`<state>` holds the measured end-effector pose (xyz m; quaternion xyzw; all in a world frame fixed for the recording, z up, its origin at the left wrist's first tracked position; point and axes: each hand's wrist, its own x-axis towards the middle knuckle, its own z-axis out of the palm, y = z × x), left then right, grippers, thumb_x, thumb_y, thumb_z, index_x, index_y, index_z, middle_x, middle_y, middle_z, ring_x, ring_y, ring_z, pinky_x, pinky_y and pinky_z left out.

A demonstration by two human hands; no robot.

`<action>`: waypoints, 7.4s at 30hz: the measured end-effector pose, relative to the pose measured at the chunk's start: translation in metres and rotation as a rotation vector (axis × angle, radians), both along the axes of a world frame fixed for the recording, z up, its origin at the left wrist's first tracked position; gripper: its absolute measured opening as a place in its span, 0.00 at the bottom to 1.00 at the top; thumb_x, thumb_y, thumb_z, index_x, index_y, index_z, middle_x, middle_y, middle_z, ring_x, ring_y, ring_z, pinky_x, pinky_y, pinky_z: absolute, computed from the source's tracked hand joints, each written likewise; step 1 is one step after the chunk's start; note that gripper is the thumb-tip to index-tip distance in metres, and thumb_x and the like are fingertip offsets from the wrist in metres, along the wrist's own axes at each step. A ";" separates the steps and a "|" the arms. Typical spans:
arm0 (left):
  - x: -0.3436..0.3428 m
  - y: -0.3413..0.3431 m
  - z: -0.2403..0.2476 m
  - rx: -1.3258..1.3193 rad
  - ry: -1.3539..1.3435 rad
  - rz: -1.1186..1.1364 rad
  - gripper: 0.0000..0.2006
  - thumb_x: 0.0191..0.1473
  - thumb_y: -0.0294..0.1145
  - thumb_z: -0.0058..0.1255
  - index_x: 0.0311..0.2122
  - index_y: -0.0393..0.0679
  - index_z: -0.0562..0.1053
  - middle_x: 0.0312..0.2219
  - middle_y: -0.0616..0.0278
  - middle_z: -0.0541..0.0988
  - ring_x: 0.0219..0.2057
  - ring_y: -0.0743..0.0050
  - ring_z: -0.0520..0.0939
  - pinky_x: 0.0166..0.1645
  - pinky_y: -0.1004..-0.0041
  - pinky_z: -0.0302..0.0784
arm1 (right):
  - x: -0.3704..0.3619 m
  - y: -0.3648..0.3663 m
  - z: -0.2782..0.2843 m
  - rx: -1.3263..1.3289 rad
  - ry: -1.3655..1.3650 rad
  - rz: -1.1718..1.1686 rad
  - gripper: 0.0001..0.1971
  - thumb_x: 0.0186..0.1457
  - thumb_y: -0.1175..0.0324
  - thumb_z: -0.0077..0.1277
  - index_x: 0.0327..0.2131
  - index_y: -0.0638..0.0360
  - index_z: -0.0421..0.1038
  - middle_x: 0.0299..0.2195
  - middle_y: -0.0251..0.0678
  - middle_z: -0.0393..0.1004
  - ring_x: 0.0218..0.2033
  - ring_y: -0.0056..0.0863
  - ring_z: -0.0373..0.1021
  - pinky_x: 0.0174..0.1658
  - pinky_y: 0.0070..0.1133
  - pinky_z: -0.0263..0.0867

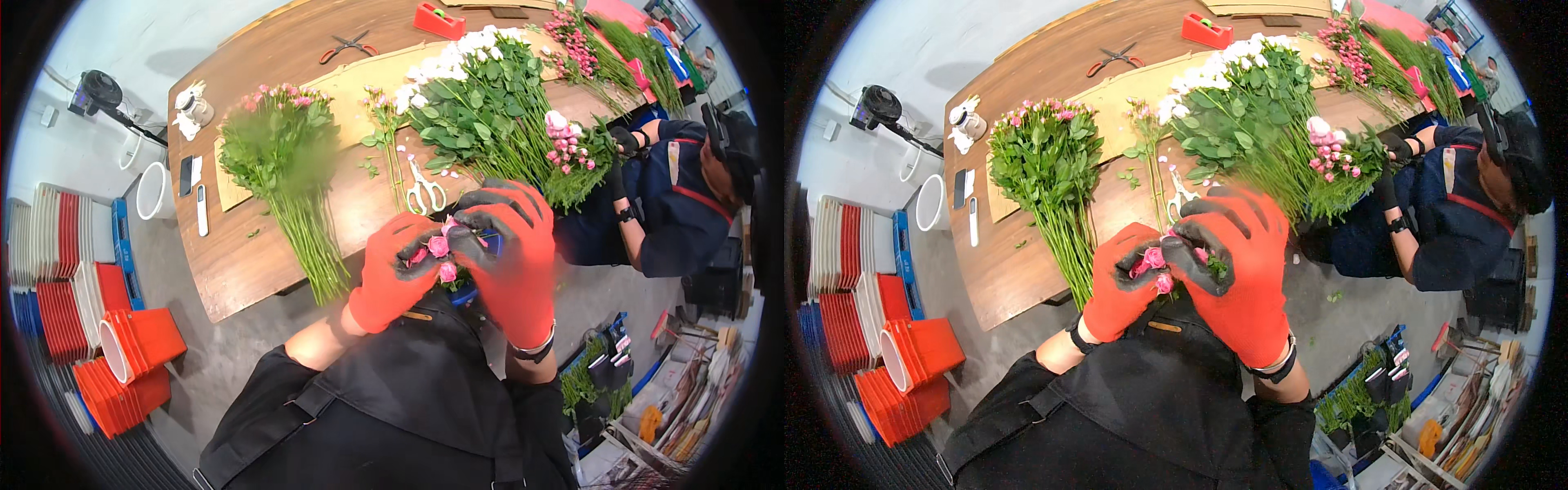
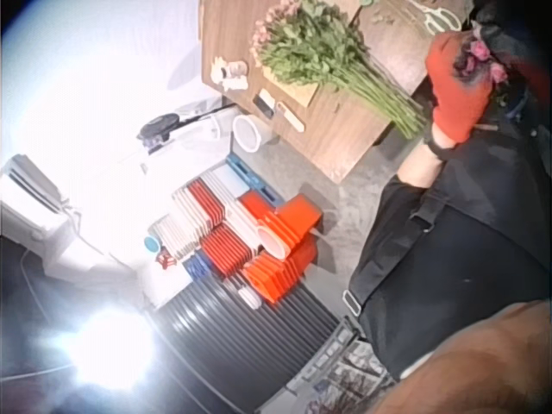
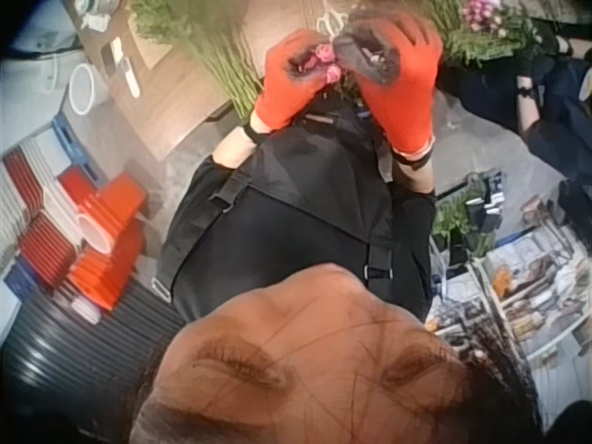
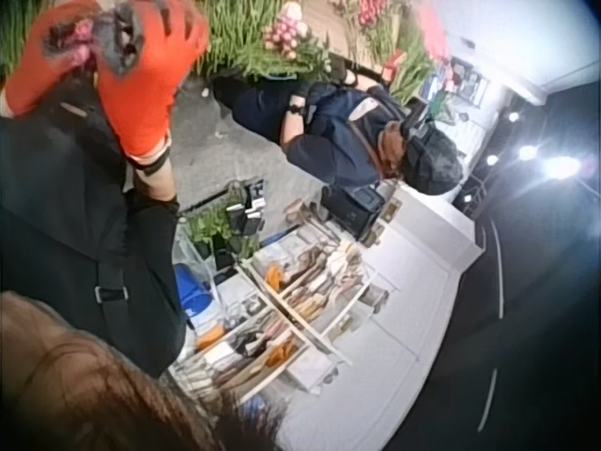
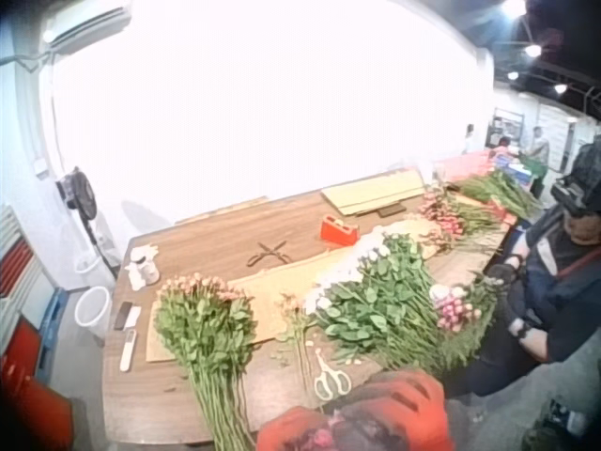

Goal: Trim and arrange pink roses into a small bouquet.

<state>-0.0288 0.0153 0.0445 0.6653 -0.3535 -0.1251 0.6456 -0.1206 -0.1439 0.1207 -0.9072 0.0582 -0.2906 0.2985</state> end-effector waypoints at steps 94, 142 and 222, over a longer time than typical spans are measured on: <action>0.012 0.009 -0.001 -0.523 0.795 0.027 0.16 0.53 0.22 0.61 0.48 0.33 0.76 0.41 0.60 0.84 0.42 0.74 0.84 0.50 0.72 0.80 | -0.014 0.017 -0.070 0.726 -0.073 -0.054 0.26 0.48 0.76 0.55 0.54 0.66 0.71 0.55 0.42 0.73 0.59 0.38 0.69 0.65 0.30 0.60; 0.152 0.149 -0.182 0.284 -0.148 0.843 0.12 0.54 0.24 0.59 0.45 0.39 0.79 0.34 0.55 0.83 0.35 0.62 0.84 0.42 0.67 0.79 | 0.096 0.061 -0.273 0.882 0.339 0.144 0.22 0.59 0.77 0.58 0.57 0.65 0.71 0.49 0.41 0.79 0.49 0.26 0.76 0.55 0.23 0.70; 0.040 -0.028 -0.056 -0.266 0.731 -0.271 0.25 0.52 0.27 0.65 0.56 0.38 0.74 0.45 0.64 0.83 0.45 0.76 0.82 0.50 0.69 0.78 | 0.003 -0.007 -0.059 0.775 -0.225 -0.024 0.25 0.51 0.85 0.62 0.53 0.64 0.71 0.49 0.37 0.72 0.50 0.28 0.73 0.51 0.24 0.71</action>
